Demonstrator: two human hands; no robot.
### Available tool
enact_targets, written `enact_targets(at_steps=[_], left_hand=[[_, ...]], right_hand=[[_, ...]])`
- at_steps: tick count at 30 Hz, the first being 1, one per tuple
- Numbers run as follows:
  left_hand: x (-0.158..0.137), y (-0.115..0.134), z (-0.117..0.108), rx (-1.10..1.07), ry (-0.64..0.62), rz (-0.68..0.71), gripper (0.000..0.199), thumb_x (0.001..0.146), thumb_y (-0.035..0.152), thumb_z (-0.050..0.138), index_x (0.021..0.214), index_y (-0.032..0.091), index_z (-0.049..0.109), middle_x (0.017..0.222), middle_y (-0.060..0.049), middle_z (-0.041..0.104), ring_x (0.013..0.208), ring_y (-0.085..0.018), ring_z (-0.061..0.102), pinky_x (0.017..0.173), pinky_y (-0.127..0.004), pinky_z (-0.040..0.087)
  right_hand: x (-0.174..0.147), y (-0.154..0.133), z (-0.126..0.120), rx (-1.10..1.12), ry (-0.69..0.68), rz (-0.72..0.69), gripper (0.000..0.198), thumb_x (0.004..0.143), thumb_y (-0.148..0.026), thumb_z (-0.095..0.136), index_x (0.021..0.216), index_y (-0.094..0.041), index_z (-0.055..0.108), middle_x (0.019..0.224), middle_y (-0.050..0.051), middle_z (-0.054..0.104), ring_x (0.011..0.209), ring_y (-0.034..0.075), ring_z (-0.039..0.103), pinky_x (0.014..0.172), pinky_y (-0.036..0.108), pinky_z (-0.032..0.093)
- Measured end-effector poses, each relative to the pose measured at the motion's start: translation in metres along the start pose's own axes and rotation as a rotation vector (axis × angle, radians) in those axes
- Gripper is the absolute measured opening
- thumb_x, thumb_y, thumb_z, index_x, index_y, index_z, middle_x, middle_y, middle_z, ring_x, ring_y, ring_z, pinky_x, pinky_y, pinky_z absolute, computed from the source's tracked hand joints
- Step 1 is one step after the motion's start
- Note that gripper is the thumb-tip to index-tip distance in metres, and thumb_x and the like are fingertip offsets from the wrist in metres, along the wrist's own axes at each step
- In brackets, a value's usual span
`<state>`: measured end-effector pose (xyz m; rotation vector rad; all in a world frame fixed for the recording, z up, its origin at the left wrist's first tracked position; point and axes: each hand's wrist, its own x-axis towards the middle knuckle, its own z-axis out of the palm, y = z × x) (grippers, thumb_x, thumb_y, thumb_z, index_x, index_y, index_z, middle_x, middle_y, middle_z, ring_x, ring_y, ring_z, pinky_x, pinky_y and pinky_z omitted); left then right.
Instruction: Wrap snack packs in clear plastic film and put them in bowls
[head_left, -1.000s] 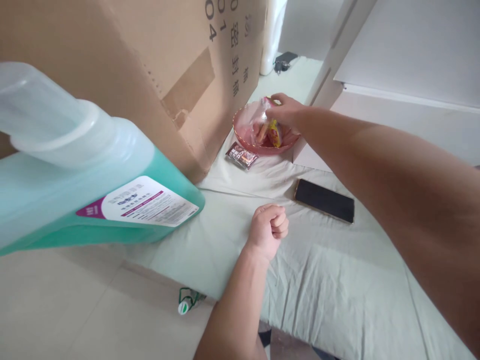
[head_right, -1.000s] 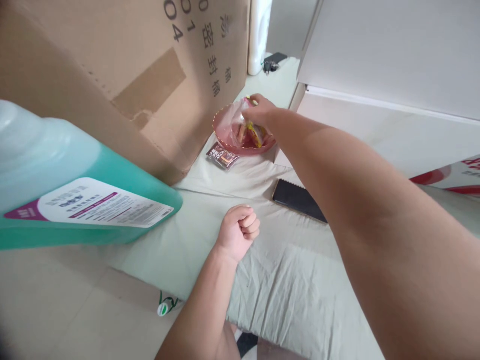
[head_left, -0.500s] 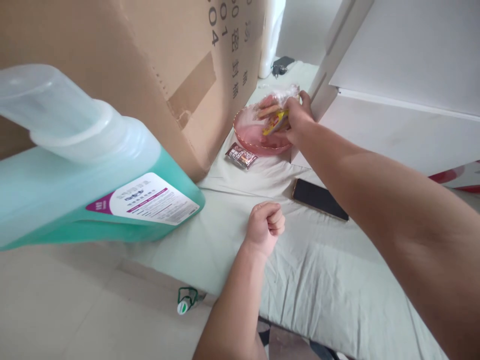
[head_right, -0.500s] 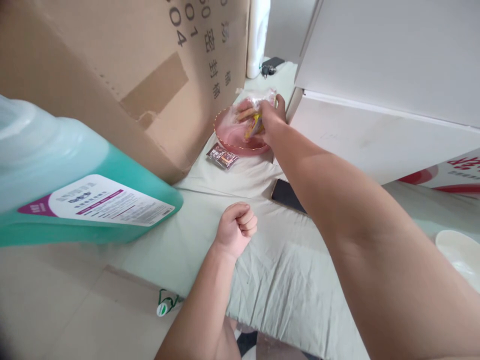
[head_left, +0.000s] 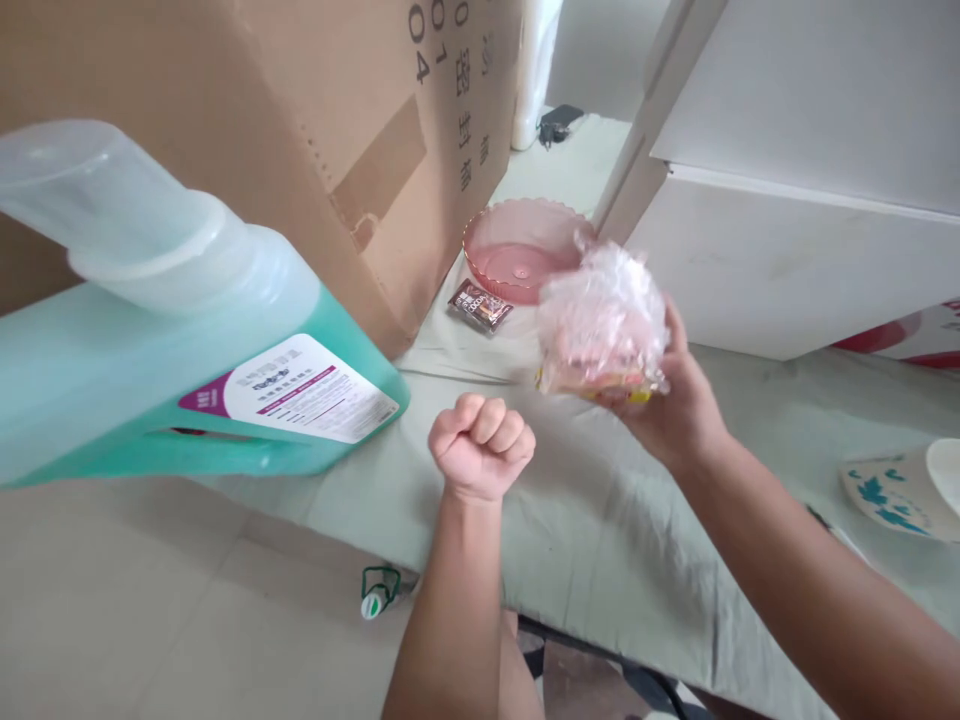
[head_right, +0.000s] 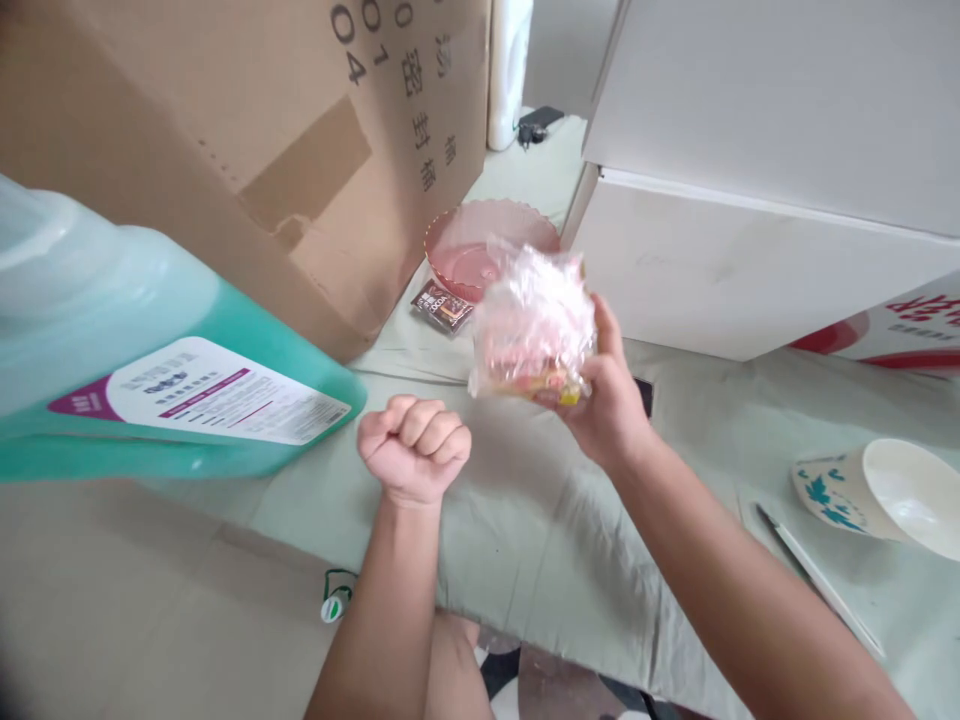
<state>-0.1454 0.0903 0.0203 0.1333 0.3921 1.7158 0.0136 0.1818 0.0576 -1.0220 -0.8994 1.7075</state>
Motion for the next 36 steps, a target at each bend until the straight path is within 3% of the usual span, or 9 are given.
enact_targets(at_steps=[3,8,11,14,16,20,28,32,36], left_hand=[[-0.007,0.004,-0.004,0.047,-0.012,0.093,0.071,0.061,0.034,0.073,0.054,0.019,0.004,0.05,0.01,-0.014,0.038,-0.004,-0.012,0.033,-0.027,-0.004],[-0.01,0.001,-0.004,0.175,-0.027,0.188,0.077,0.063,0.046,0.076,0.055,0.018,0.004,0.049,0.01,-0.02,0.036,-0.003,-0.015,0.03,-0.027,-0.002],[-0.009,-0.001,-0.003,0.194,-0.053,0.213,0.074,0.066,0.045,0.073,0.056,0.017,0.005,0.05,0.009,-0.02,0.036,-0.004,-0.014,0.031,-0.026,0.0],[-0.006,-0.002,-0.003,0.218,0.0,0.206,0.074,0.066,0.043,0.073,0.057,0.018,0.005,0.052,0.009,-0.019,0.039,-0.004,-0.015,0.032,-0.027,-0.003],[-0.005,-0.002,-0.004,0.249,0.029,0.22,0.073,0.067,0.046,0.072,0.058,0.018,0.005,0.054,0.009,-0.019,0.039,-0.005,-0.015,0.032,-0.028,-0.001],[-0.003,-0.003,-0.005,0.303,0.054,0.263,0.07,0.069,0.049,0.068,0.059,0.018,0.006,0.054,0.008,-0.018,0.04,-0.005,-0.015,0.033,-0.027,0.005],[-0.002,-0.004,-0.003,0.35,0.108,0.255,0.07,0.068,0.052,0.068,0.058,0.019,0.007,0.056,0.008,-0.019,0.042,-0.006,-0.016,0.033,-0.029,0.0],[0.0,-0.006,-0.001,0.34,0.089,0.259,0.068,0.067,0.046,0.068,0.059,0.018,0.006,0.055,0.007,-0.019,0.041,-0.006,-0.016,0.033,-0.028,0.002],[0.002,-0.008,0.0,0.333,0.103,0.236,0.066,0.065,0.042,0.067,0.06,0.018,0.006,0.055,0.007,-0.019,0.043,-0.006,-0.017,0.033,-0.028,0.001]], right_hand=[[-0.015,0.027,-0.014,-0.016,-0.026,0.115,0.075,0.062,-0.025,0.065,0.131,-0.05,0.049,0.135,-0.003,0.057,0.081,0.018,0.062,0.059,0.035,0.057],[-0.002,0.042,-0.001,-0.072,-0.12,0.174,0.08,0.068,-0.03,0.064,0.142,-0.051,0.04,0.135,-0.003,0.058,0.088,0.018,0.064,0.075,0.041,0.06],[0.007,0.036,0.0,-0.346,-0.161,0.063,0.077,0.075,-0.035,0.061,0.148,-0.047,0.04,0.14,0.0,0.058,0.105,0.025,0.066,0.087,0.049,0.06],[0.01,0.031,-0.013,-0.703,-0.2,-0.157,0.074,0.077,-0.033,0.06,0.149,-0.042,0.045,0.145,0.004,0.058,0.122,0.031,0.061,0.097,0.056,0.056],[0.009,0.03,-0.025,-0.811,-0.216,-0.248,0.074,0.078,-0.03,0.06,0.15,-0.042,0.046,0.144,0.005,0.059,0.127,0.033,0.058,0.102,0.058,0.053],[0.005,0.033,-0.045,-0.822,-0.186,-0.234,0.067,0.079,-0.027,0.053,0.145,-0.041,0.053,0.137,0.004,0.064,0.128,0.032,0.059,0.104,0.057,0.052],[-0.012,0.028,-0.07,-0.79,-0.18,-0.23,0.059,0.073,-0.02,0.05,0.129,-0.032,0.065,0.147,0.004,0.057,0.139,0.03,0.051,0.114,0.056,0.043],[-0.023,0.025,-0.078,-0.85,-0.201,-0.29,0.054,0.083,-0.033,0.057,0.138,-0.031,0.058,0.147,0.008,0.057,0.14,0.032,0.049,0.113,0.056,0.043],[-0.027,0.026,-0.07,-0.925,-0.086,-0.274,0.06,0.085,-0.052,0.065,0.139,-0.029,0.056,0.137,0.012,0.063,0.124,0.033,0.059,0.102,0.055,0.05]])
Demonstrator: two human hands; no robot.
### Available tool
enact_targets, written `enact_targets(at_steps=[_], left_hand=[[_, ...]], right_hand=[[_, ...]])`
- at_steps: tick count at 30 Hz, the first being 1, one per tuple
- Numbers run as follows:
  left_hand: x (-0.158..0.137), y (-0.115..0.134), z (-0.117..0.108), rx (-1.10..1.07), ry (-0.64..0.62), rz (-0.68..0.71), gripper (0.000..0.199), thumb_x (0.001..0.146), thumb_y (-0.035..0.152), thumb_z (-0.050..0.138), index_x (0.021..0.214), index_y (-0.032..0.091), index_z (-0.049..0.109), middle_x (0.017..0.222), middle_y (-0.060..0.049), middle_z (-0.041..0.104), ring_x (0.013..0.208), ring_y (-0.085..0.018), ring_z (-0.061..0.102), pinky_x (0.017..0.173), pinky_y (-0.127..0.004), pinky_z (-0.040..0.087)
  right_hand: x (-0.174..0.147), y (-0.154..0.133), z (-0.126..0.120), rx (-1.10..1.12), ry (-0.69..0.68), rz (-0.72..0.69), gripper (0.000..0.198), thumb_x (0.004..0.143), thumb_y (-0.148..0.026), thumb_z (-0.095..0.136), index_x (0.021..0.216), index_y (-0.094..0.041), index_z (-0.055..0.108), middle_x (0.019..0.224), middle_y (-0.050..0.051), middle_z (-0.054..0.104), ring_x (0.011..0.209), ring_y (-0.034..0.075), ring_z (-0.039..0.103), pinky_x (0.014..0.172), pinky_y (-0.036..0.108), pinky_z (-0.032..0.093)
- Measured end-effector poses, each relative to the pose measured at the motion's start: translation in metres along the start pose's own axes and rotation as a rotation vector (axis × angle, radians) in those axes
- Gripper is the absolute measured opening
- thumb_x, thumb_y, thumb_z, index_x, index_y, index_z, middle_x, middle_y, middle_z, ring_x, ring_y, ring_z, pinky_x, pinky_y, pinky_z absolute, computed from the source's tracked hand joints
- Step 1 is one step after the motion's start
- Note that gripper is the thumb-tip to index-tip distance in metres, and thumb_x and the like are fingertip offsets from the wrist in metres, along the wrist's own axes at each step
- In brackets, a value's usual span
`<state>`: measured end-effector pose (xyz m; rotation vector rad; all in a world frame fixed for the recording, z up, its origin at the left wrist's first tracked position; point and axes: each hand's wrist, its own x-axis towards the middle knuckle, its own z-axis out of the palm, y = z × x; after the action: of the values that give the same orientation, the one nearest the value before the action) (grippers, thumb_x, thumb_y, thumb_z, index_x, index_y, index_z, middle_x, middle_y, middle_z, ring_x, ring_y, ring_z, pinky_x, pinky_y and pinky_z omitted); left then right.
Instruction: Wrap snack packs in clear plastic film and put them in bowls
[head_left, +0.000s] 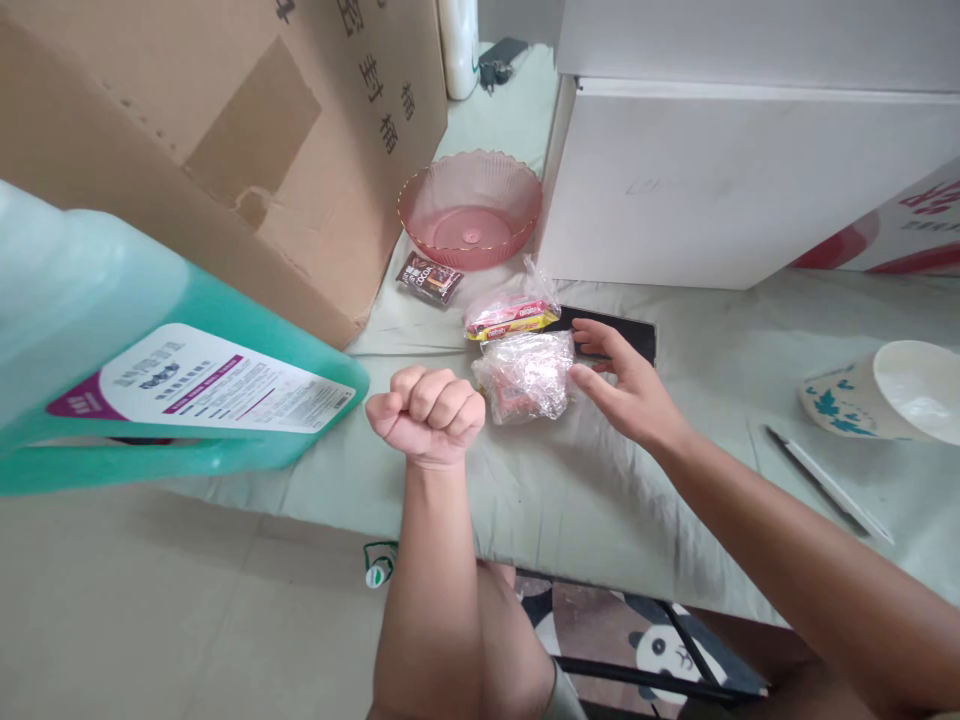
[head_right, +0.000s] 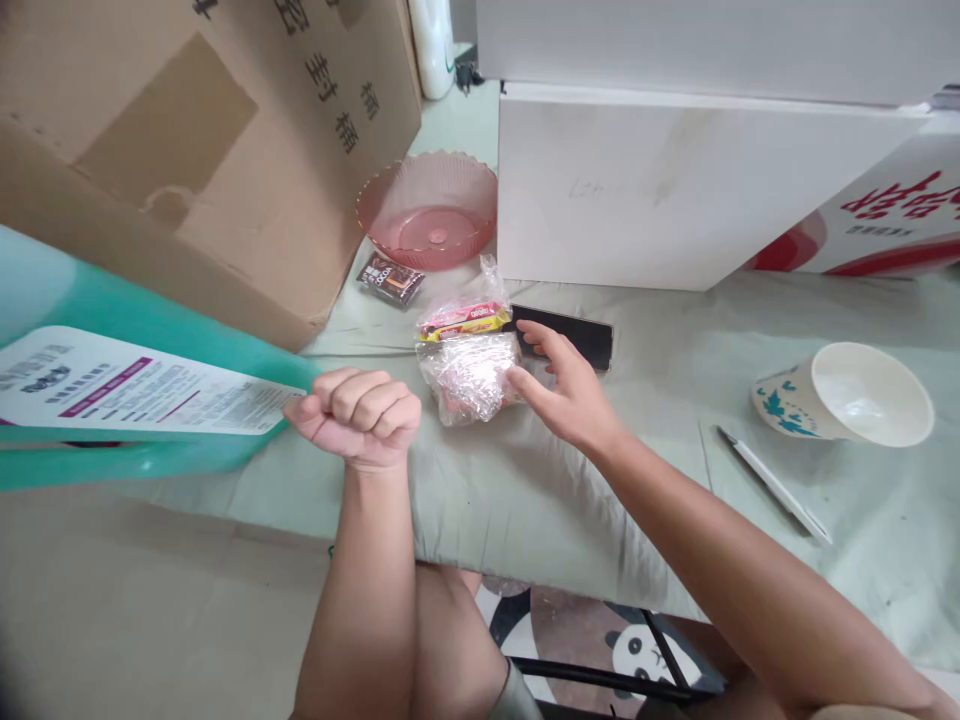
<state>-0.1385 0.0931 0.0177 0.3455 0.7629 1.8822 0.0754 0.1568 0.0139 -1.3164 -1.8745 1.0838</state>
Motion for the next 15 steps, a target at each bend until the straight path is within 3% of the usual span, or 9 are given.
enact_targets(at_steps=[4,10,15], left_hand=[[0.0,0.0,0.001,-0.015,-0.004,0.009,0.065,0.065,0.041,0.068,0.059,0.018,0.007,0.056,0.007,-0.017,0.043,-0.006,-0.015,0.034,-0.027,0.003],[-0.002,0.003,-0.005,-0.043,-0.034,0.031,0.069,0.069,0.044,0.07,0.061,0.018,0.007,0.056,0.008,-0.015,0.043,-0.006,-0.013,0.034,-0.026,0.006],[-0.005,0.009,-0.01,-0.128,-0.041,0.045,0.069,0.07,0.04,0.07,0.062,0.018,0.006,0.056,0.008,-0.015,0.045,-0.006,-0.015,0.034,-0.027,0.001]], right_hand=[[0.001,-0.016,0.015,-0.138,-0.005,-0.002,0.07,0.077,-0.049,0.071,0.141,-0.027,0.053,0.124,0.012,0.068,0.112,0.034,0.063,0.095,0.054,0.052],[-0.008,-0.03,0.027,-0.229,0.007,-0.085,0.06,0.076,-0.036,0.067,0.135,-0.031,0.054,0.135,0.011,0.065,0.116,0.036,0.063,0.095,0.053,0.052],[-0.021,-0.031,0.025,-0.2,0.004,-0.159,0.052,0.078,-0.033,0.065,0.128,-0.032,0.053,0.12,0.01,0.069,0.106,0.032,0.067,0.09,0.051,0.055]])
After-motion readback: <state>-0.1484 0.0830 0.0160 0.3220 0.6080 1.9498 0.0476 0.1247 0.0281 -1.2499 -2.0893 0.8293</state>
